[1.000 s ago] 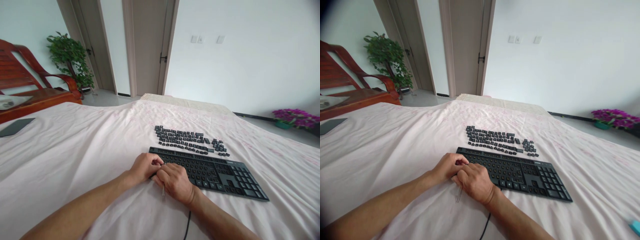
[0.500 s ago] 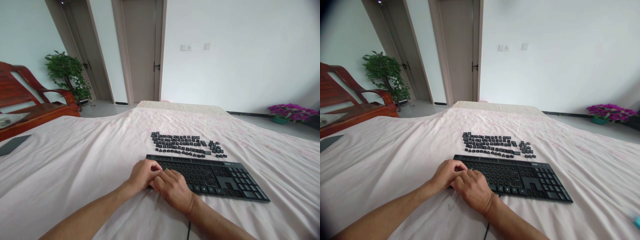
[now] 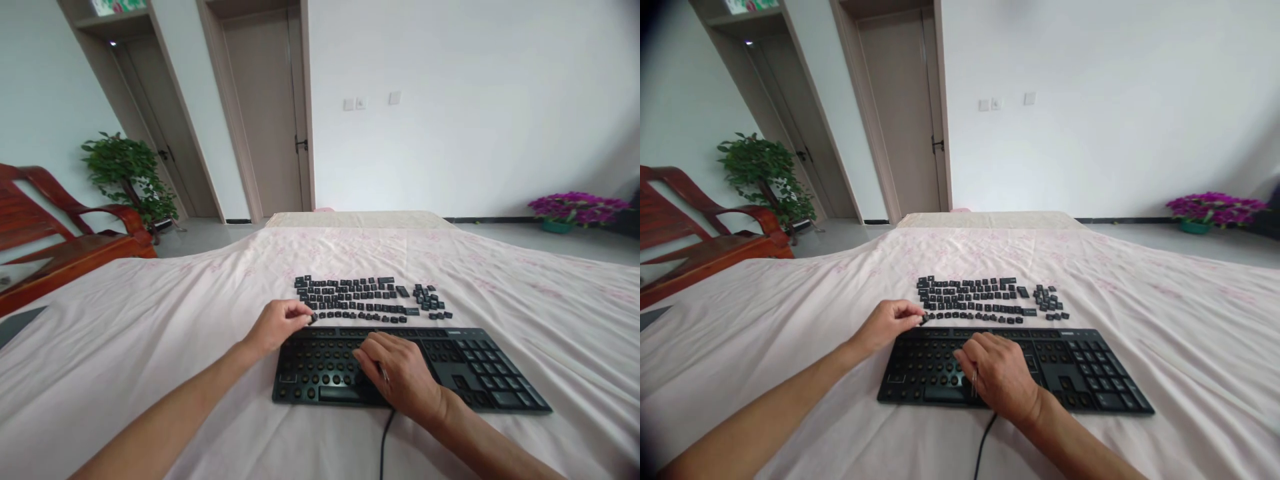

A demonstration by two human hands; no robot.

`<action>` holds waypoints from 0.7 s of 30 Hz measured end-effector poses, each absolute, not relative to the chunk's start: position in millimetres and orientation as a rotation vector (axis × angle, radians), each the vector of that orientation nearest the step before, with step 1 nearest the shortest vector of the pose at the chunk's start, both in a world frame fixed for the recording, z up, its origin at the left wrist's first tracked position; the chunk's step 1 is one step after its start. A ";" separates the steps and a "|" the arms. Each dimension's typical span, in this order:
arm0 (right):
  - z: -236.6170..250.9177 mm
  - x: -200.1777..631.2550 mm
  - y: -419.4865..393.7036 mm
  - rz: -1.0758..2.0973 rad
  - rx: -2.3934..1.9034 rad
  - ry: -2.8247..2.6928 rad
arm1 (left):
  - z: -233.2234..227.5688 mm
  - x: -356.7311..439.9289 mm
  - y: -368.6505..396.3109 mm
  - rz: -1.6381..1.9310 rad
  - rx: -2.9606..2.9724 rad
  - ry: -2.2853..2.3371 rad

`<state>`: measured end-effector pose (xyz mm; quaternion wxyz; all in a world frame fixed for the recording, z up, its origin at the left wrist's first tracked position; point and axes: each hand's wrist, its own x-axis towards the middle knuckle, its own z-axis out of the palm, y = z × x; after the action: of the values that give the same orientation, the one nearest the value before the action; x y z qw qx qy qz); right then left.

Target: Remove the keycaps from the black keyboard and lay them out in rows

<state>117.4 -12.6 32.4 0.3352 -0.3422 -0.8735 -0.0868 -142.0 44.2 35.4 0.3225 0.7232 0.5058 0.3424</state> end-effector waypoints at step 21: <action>10.3 125.6 -11.9 -0.097 -0.767 -2.316 | 16.5 -119.9 252.3 0.468 2.261 1.604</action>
<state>125.6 -11.9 10.3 0.3431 -0.2950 -0.8910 -0.0372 -119.9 252.3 16.5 0.1642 0.7933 0.5628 0.1641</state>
